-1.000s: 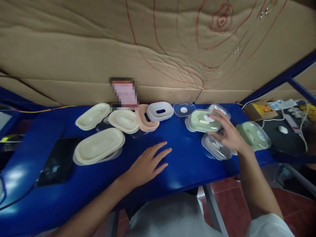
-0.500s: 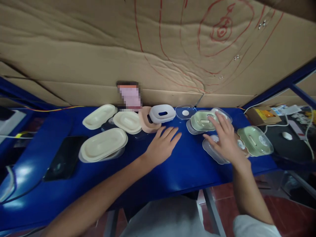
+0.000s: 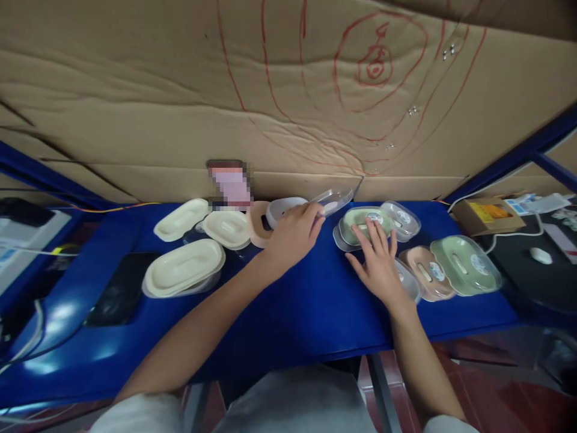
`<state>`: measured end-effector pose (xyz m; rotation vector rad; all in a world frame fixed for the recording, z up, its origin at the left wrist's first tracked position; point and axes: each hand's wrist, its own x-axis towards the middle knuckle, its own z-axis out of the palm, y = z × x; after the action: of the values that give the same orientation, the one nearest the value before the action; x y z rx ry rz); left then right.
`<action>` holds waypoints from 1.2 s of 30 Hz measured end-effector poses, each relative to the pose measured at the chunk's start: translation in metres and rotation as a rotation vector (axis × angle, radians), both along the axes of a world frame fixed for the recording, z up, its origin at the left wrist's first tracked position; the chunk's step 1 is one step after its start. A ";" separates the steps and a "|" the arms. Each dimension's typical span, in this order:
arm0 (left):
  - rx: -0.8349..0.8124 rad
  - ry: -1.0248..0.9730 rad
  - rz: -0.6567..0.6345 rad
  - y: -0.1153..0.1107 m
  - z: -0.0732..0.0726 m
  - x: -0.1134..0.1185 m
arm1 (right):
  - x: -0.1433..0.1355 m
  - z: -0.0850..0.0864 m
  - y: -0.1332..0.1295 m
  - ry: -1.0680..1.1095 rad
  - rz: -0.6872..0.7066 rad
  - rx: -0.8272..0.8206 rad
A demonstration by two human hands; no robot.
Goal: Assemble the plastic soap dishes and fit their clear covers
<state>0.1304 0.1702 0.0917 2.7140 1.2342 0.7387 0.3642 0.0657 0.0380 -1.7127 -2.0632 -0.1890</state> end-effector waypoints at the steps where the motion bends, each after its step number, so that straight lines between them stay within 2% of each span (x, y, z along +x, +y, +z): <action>1: 0.003 -0.008 0.006 -0.017 0.001 -0.013 | 0.000 0.000 -0.001 0.011 0.001 0.003; 3: 0.031 -0.038 -0.032 -0.058 -0.007 -0.039 | 0.001 0.002 -0.003 0.037 0.005 0.025; 5: 0.051 -0.057 -0.059 -0.101 -0.024 -0.065 | -0.001 0.004 -0.007 0.079 0.051 0.086; 7: 0.016 -0.030 -0.047 -0.139 -0.046 -0.087 | -0.008 0.006 -0.012 0.149 0.177 0.160; 9: -0.068 -0.054 0.003 -0.166 -0.066 -0.105 | -0.020 0.007 -0.017 0.209 0.345 0.175; 11: -0.126 -0.074 0.043 -0.181 -0.079 -0.116 | -0.034 0.005 -0.019 0.209 0.482 0.099; 14: -0.107 -0.073 0.110 -0.184 -0.086 -0.124 | -0.054 0.001 -0.013 0.136 0.534 -0.033; 17: -0.067 -0.085 0.140 -0.174 -0.087 -0.125 | -0.072 0.001 0.006 0.086 0.411 -0.069; 21: -0.054 -0.089 0.103 -0.155 -0.089 -0.118 | -0.101 0.003 0.056 0.084 0.255 -0.062; 24: -0.039 -0.100 0.035 -0.146 -0.094 -0.113 | -0.119 0.000 0.096 0.149 0.236 -0.108; 26: -0.050 -0.124 -0.008 -0.146 -0.096 -0.113 | -0.124 -0.002 0.110 0.206 0.234 -0.125; 29: -0.089 -0.148 -0.040 -0.151 -0.097 -0.121 | -0.118 0.001 0.098 0.313 0.205 -0.086; 33: -0.133 -0.183 -0.005 -0.159 -0.094 -0.132 | -0.091 0.007 0.042 0.698 0.097 -0.047; 36: -0.143 -0.195 -0.005 -0.157 -0.094 -0.132 | -0.073 0.007 0.005 0.716 0.014 -0.167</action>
<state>-0.0019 0.0133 -0.0018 2.4641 1.1864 0.8557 0.2912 0.0705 0.0451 -1.5448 -1.5761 0.5409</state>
